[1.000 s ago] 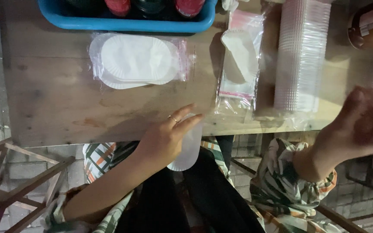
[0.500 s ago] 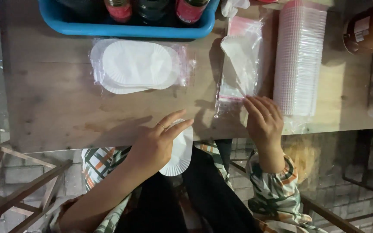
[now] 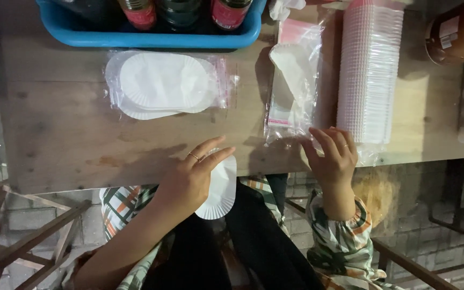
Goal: The person is packaging individual white paper food liners by inserting them into small, clear plastic bags.
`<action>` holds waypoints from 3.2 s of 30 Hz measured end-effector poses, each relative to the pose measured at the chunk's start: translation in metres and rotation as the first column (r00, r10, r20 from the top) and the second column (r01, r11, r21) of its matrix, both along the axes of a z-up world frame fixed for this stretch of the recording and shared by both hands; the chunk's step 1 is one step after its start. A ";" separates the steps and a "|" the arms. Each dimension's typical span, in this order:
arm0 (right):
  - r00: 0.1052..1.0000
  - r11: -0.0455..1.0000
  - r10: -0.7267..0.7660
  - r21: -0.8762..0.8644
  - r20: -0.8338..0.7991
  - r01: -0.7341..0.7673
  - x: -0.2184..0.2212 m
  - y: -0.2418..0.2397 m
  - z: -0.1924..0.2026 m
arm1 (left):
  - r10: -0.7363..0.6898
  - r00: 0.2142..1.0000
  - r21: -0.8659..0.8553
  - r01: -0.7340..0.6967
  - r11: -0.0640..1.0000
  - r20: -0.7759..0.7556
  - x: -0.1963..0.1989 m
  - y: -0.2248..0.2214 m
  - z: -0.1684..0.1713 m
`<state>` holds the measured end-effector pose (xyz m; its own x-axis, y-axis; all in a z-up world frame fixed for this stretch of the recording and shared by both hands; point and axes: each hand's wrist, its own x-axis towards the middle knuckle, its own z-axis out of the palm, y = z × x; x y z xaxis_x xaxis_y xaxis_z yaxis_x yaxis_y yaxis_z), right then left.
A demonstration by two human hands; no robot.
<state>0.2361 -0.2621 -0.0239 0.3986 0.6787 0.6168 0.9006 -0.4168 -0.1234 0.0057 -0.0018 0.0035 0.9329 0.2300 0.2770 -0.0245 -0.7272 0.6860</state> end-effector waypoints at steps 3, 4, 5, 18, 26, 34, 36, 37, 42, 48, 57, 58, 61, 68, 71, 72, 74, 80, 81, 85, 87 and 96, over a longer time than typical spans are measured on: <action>0.994 1.000 0.007 0.005 -0.107 -0.007 -0.008 0.000 0.010 | 0.015 1.000 0.057 -0.015 0.998 -0.006 0.000 0.000 -0.003; 0.994 1.000 0.006 0.004 -0.108 -0.006 -0.011 0.000 0.015 | 0.014 1.000 0.056 -0.013 0.998 -0.007 0.001 0.001 0.002; 0.993 1.000 0.003 -0.001 -0.119 -0.004 -0.014 -0.001 0.019 | -0.005 1.000 0.013 0.005 1.000 -0.009 0.002 0.002 0.006; 0.970 0.981 -0.180 0.039 -0.162 0.188 -0.020 -0.013 0.031 | -0.019 1.000 0.027 0.019 0.999 0.006 0.000 0.008 0.014; 0.949 0.973 -0.188 0.087 -0.254 0.216 -0.008 -0.011 0.040 | -0.004 1.000 -0.081 0.005 0.997 0.010 -0.005 0.008 0.016; 0.910 0.982 -0.166 0.021 -0.380 0.187 -0.025 -0.009 0.034 | 0.035 0.999 -0.020 -0.034 0.999 0.018 -0.010 0.005 0.011; 0.912 0.988 -0.145 0.001 -0.384 0.157 -0.027 -0.013 0.031 | 0.029 0.999 -0.079 -0.027 0.997 0.020 -0.010 0.005 0.014; 0.912 0.988 -0.145 0.000 -0.383 0.157 -0.029 -0.012 0.032 | 0.029 0.999 -0.080 -0.027 0.996 0.021 -0.011 0.006 0.013; 0.914 0.990 -0.144 -0.066 -0.379 0.128 -0.034 -0.013 0.037 | 0.013 0.999 -0.071 -0.010 0.997 0.036 -0.012 0.009 0.010; 0.860 0.955 -0.257 0.021 -0.441 0.296 -0.028 0.008 0.029 | 0.038 0.999 -0.047 -0.037 0.998 0.026 -0.013 0.004 0.007; 0.795 0.883 -0.468 -0.214 -0.385 0.417 -0.032 0.059 0.003 | 0.059 0.998 -0.068 -0.058 0.996 0.026 -0.022 0.008 0.004; 0.797 0.886 -0.464 -0.215 -0.388 0.411 -0.035 0.062 0.005 | 0.065 0.998 -0.067 -0.064 0.996 0.023 -0.023 0.009 0.006; 0.765 0.851 -0.525 -0.240 -0.372 0.467 -0.038 0.065 0.010 | 0.064 0.998 -0.101 -0.063 0.993 0.005 -0.023 0.010 0.007; 0.741 0.829 -0.560 -0.263 -0.370 0.494 -0.039 0.075 0.017 | 0.024 1.000 -0.110 -0.023 0.994 0.002 -0.023 0.010 -0.001; 0.728 0.791 -0.610 -0.299 -0.311 0.534 -0.042 0.083 0.021 | 0.021 1.000 -0.109 -0.021 0.994 -0.001 -0.025 0.010 0.000; 0.732 0.787 -0.615 -0.294 -0.294 0.543 -0.044 0.086 0.023 | 0.021 1.000 -0.104 -0.022 0.994 -0.009 -0.025 0.010 0.000; 0.741 0.792 -0.608 -0.291 -0.285 0.537 -0.042 0.086 0.019 | 0.021 1.000 -0.113 -0.021 0.993 -0.006 -0.025 0.011 0.001; 0.763 0.821 -0.569 -0.272 -0.308 0.502 -0.035 0.084 0.020 | 0.021 1.000 -0.118 -0.020 0.993 0.007 -0.025 0.009 0.001; 0.756 0.823 -0.567 -0.272 -0.328 0.499 -0.035 0.085 0.022 | 0.041 0.999 -0.090 -0.040 0.995 0.008 -0.025 0.008 0.000; 0.734 0.804 -0.593 -0.292 -0.330 0.518 -0.030 0.077 0.015 | 0.027 1.000 -0.096 -0.028 0.995 -0.004 -0.027 0.008 0.002; 0.712 0.780 -0.623 -0.323 -0.325 0.535 -0.035 0.083 0.021 | 0.034 0.999 -0.068 -0.035 0.997 -0.007 -0.028 0.009 0.003; 0.795 0.822 -0.564 -0.236 -0.222 0.517 -0.033 0.088 0.019 | 0.045 0.999 -0.094 -0.044 0.995 0.016 -0.032 0.007 0.005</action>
<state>0.2035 -0.1742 -0.0048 0.8631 0.3784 0.3344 0.4616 -0.8599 -0.2182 -0.0264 0.0053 0.0090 0.9162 0.2968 0.2691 -0.0065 -0.6607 0.7507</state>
